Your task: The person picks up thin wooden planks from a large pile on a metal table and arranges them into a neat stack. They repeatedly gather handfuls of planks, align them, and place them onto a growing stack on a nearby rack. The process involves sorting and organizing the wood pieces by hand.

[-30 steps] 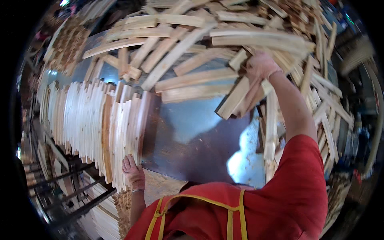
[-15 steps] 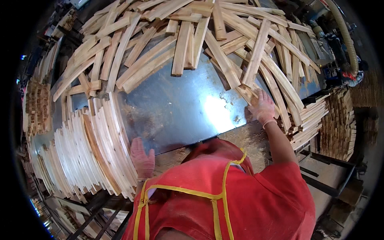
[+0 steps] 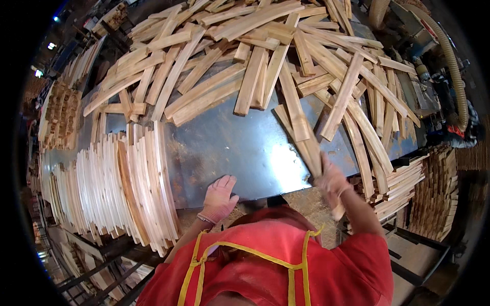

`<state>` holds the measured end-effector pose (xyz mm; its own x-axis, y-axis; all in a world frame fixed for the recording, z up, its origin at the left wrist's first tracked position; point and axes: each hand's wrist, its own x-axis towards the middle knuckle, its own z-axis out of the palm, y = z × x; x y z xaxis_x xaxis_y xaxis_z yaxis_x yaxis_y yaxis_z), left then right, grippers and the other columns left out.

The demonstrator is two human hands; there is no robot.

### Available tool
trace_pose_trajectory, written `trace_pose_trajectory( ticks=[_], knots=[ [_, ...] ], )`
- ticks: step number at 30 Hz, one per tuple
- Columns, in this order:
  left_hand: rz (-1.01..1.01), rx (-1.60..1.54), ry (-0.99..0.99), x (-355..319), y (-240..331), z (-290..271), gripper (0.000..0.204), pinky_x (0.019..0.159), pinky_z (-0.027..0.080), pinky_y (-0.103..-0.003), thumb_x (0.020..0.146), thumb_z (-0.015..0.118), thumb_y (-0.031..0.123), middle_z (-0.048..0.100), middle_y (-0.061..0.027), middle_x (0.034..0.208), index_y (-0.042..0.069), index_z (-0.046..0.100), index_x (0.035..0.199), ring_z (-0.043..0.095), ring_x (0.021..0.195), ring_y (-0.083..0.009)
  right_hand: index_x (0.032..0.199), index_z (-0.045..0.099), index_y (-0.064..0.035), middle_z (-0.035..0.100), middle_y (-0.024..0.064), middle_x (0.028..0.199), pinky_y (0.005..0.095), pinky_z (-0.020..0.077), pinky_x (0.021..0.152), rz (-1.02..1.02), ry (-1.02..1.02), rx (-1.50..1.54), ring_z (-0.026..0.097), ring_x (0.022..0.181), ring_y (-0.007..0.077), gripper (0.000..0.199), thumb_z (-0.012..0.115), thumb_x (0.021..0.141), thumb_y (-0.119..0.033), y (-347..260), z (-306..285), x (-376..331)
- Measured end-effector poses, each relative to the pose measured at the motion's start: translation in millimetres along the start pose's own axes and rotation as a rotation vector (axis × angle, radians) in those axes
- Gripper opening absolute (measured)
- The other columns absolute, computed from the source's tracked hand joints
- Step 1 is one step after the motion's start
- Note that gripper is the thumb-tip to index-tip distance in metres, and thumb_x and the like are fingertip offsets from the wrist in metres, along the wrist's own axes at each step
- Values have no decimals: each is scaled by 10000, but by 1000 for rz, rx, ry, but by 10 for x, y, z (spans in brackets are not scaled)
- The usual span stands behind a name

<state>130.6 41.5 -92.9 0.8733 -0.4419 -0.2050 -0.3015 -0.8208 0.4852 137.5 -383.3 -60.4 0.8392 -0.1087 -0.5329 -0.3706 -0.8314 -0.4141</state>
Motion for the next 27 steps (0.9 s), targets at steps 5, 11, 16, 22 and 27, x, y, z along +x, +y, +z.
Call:
trace_pose_trajectory(
  ticks=[5, 11, 16, 22, 27],
  knots=[
    [-8, -71, -87, 122, 259, -13, 661, 1156, 434, -473, 890, 734, 311, 571, -170, 1488, 69, 545, 1476, 535, 1391, -364, 1671, 301, 13, 570, 244, 1525, 339, 423, 1189, -64, -216, 568, 571, 1392, 294, 1087, 836, 727, -55, 268, 562, -947],
    [-84, -406, -199, 133, 397, 21, 674, 1160, 453, -459, 967, 705, 303, 596, -212, 1503, 32, 514, 1555, 588, 1367, -375, 1652, 345, 14, 598, 213, 1489, 352, 451, 1152, -121, -389, 577, 569, 1370, 259, 1029, 840, 753, -54, -595, -12, -760],
    [-341, -1185, 193, 258, 169, 13, 691, 1125, 472, -366, 1022, 691, 374, 647, -216, 1458, 15, 484, 1575, 634, 1317, -285, 1659, 229, 36, 691, 267, 1320, 409, 552, 1023, -568, -306, 709, 708, 1138, 352, 991, 782, 920, -326, -1861, 625, 232],
    [-785, -70, 252, 154, -355, -367, 680, 1064, 523, -428, 868, 810, 448, 631, -210, 1418, -5, 656, 1351, 661, 1220, -362, 1605, 212, 77, 748, 320, 1041, 556, 576, 879, -792, -575, -352, 737, 971, 500, 970, 643, 995, -541, -2277, 2367, -249],
    [-780, 57, 276, -312, -602, -397, 619, 1104, 491, -489, 852, 807, 398, 636, -181, 1401, 16, 664, 1317, 611, 1300, -361, 1589, 371, 13, 763, 212, 1052, 447, 556, 926, -754, -657, 16, 728, 1036, 391, 834, 660, 985, -486, -2479, 1799, -67]
  ],
)
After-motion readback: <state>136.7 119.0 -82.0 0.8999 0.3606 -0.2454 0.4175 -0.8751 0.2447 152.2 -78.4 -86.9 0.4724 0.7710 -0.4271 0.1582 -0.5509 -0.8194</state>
